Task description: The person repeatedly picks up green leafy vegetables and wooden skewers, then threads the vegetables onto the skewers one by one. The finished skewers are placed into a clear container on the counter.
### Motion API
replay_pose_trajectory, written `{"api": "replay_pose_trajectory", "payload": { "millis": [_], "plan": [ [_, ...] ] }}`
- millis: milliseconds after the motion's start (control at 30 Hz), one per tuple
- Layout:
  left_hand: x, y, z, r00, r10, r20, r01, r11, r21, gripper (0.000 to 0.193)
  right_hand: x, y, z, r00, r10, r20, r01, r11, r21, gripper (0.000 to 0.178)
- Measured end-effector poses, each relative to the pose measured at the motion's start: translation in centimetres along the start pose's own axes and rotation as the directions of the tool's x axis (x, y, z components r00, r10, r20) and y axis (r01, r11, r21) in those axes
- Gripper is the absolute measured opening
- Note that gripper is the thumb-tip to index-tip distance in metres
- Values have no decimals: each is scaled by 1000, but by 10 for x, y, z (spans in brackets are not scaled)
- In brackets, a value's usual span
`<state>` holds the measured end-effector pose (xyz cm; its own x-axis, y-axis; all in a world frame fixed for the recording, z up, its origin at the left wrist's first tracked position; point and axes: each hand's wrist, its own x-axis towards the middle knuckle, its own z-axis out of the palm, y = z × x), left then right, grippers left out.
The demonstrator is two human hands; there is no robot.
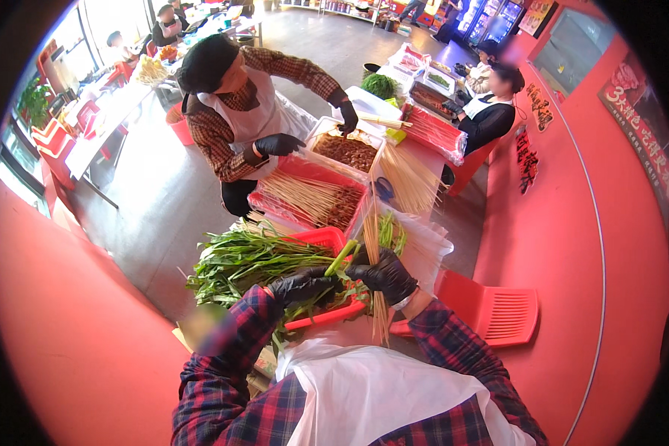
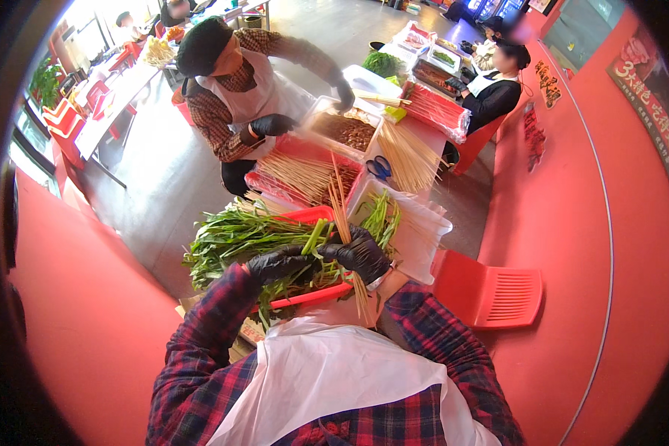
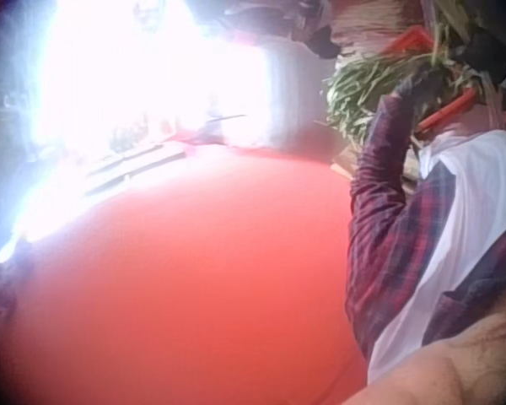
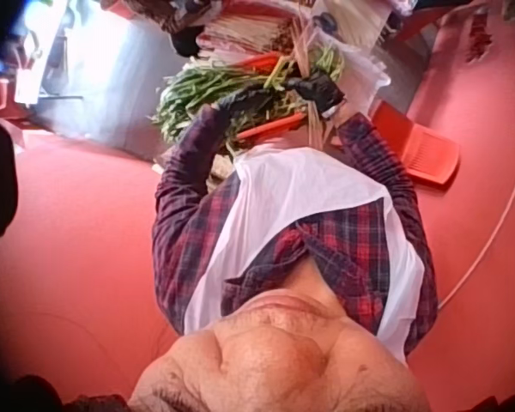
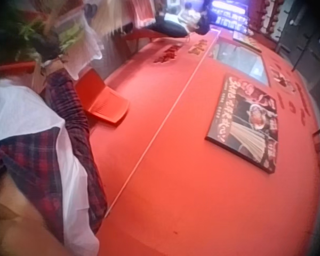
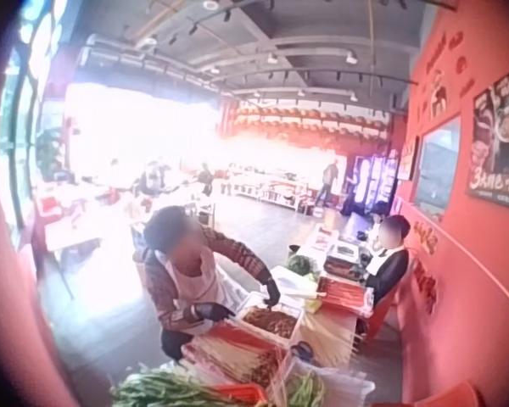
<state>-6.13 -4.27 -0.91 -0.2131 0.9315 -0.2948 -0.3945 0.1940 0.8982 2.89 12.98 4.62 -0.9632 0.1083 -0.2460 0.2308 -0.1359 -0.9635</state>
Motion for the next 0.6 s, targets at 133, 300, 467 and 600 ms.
{"api": "replay_pose_trajectory", "payload": {
  "millis": [133,300,467,600],
  "plan": [
    [6,-25,3,996,84,42,-93,941,326,24,3,6,6,1000,3,-22,-2,1000,6,12],
    [-15,-5,4,931,316,-181,-15,529,848,38,1,17,0,993,-24,-118,12,995,-103,9],
    [-5,19,18,742,654,-147,-322,541,777,54,0,13,3,994,-27,-106,15,993,-117,9],
    [21,-9,11,973,227,33,-227,974,7,29,1,17,-1,996,-36,-85,33,999,-43,8]
  ]
}}
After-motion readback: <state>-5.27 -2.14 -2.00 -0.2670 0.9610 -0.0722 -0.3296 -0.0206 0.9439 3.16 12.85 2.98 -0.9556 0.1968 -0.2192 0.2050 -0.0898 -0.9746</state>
